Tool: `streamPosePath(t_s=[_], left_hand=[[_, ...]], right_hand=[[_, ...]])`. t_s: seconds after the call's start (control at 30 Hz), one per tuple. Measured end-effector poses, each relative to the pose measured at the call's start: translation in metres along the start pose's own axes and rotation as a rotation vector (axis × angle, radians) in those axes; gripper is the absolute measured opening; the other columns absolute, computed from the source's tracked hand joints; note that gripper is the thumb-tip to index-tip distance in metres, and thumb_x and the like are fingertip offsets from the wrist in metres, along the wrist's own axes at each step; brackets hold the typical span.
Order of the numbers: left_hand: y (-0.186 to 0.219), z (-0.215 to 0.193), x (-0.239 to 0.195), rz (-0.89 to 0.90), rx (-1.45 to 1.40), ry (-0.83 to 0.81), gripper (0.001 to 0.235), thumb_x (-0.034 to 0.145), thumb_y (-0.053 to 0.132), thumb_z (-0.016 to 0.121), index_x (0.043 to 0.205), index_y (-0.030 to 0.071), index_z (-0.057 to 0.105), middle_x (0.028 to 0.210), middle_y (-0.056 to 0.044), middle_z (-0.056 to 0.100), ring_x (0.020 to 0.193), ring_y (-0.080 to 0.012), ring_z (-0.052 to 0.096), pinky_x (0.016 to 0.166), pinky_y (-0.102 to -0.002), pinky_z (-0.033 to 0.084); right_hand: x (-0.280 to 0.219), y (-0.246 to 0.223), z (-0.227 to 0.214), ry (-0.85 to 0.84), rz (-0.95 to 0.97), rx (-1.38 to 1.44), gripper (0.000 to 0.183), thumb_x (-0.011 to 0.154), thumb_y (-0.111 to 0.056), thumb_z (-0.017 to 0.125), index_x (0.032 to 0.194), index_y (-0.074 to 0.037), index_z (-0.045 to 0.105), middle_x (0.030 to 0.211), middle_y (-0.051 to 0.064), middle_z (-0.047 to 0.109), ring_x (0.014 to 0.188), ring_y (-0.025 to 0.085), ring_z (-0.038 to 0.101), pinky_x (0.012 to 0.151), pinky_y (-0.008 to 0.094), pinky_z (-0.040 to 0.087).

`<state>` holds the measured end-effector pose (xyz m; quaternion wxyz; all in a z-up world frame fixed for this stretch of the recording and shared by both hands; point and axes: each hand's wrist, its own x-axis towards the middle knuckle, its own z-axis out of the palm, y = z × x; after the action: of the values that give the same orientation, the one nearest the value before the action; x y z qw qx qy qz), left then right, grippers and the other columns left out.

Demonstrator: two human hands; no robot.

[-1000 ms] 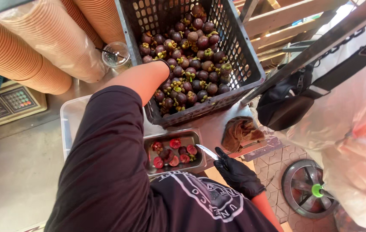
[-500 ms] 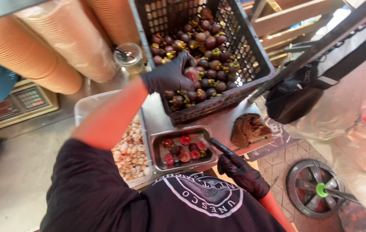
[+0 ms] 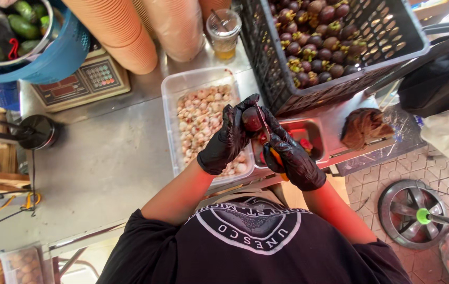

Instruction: The person peels mangosteens using a small knife. They cut the thick purple rind, remove the white edible segments, and place them into a clear plastic container. The discarded rinds are placed into a separate metal tray. The process is repeated for multiple fruits.

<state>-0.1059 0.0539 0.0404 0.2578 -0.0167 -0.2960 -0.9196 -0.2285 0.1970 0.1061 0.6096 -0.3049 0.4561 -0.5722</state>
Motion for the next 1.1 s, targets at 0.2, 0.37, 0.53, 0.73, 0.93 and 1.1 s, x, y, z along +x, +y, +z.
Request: streamPosePath(t_s=[0.2, 0.37, 0.53, 0.73, 0.93, 1.1], left_hand=[[0.024, -0.008, -0.046, 0.183, 0.504, -0.012, 0.072, 0.099, 0.036, 0.073, 0.155, 0.009, 0.037, 0.128, -0.006, 0.061, 0.122, -0.0163, 0.058, 0.112, -0.036, 0.046], [0.02, -0.004, -0.068, 0.202, 0.592, 0.257, 0.063, 0.092, 0.005, 0.075, 0.145, 0.002, 0.041, 0.115, -0.004, 0.059, 0.106, -0.0131, 0.06, 0.095, -0.031, 0.053], [0.016, -0.007, -0.074, 0.381, 0.593, 0.238, 0.055, 0.1, -0.001, 0.066, 0.147, 0.002, 0.038, 0.113, -0.004, 0.057, 0.102, -0.0114, 0.058, 0.095, -0.029, 0.052], [0.02, -0.014, -0.066, 0.48, 0.63, 0.213, 0.054, 0.101, -0.007, 0.06, 0.148, 0.004, 0.035, 0.115, -0.005, 0.057, 0.102, -0.0128, 0.059, 0.095, -0.029, 0.053], [0.024, -0.019, -0.065, 0.538, 0.752, 0.219, 0.051, 0.103, -0.01, 0.057, 0.147, 0.005, 0.037, 0.122, -0.008, 0.058, 0.107, -0.0142, 0.06, 0.098, -0.03, 0.053], [0.03, -0.017, -0.059, 0.57, 0.941, 0.237, 0.051, 0.102, -0.007, 0.061, 0.147, 0.005, 0.041, 0.121, -0.009, 0.059, 0.109, -0.015, 0.06, 0.099, -0.032, 0.053]], right_hand=[[0.008, 0.045, 0.039, 0.003, -0.051, -0.086, 0.065, 0.106, -0.038, 0.049, 0.166, -0.021, 0.031, 0.062, -0.003, 0.035, 0.053, 0.008, 0.034, 0.05, 0.024, 0.025], [0.029, 0.1, 0.044, 0.202, 0.023, 0.107, 0.056, 0.103, -0.03, 0.056, 0.157, -0.021, 0.043, 0.072, -0.007, 0.048, 0.057, 0.005, 0.04, 0.051, 0.022, 0.031], [0.044, 0.152, 0.036, 0.063, -0.297, 0.276, 0.053, 0.108, -0.019, 0.063, 0.158, -0.015, 0.045, 0.112, -0.005, 0.06, 0.091, 0.004, 0.054, 0.076, 0.022, 0.046], [0.066, 0.17, 0.032, 0.13, -0.422, 0.084, 0.056, 0.109, -0.019, 0.055, 0.161, -0.01, 0.036, 0.152, 0.003, 0.05, 0.131, 0.012, 0.051, 0.108, 0.029, 0.044], [0.078, 0.176, 0.024, 0.131, -0.39, -0.01, 0.054, 0.11, -0.014, 0.049, 0.161, -0.012, 0.033, 0.152, 0.002, 0.049, 0.13, 0.011, 0.051, 0.106, 0.028, 0.045], [0.094, 0.184, 0.012, 0.21, -0.41, 0.166, 0.05, 0.112, -0.011, 0.051, 0.161, -0.011, 0.04, 0.144, 0.003, 0.055, 0.123, 0.012, 0.055, 0.102, 0.029, 0.048]])
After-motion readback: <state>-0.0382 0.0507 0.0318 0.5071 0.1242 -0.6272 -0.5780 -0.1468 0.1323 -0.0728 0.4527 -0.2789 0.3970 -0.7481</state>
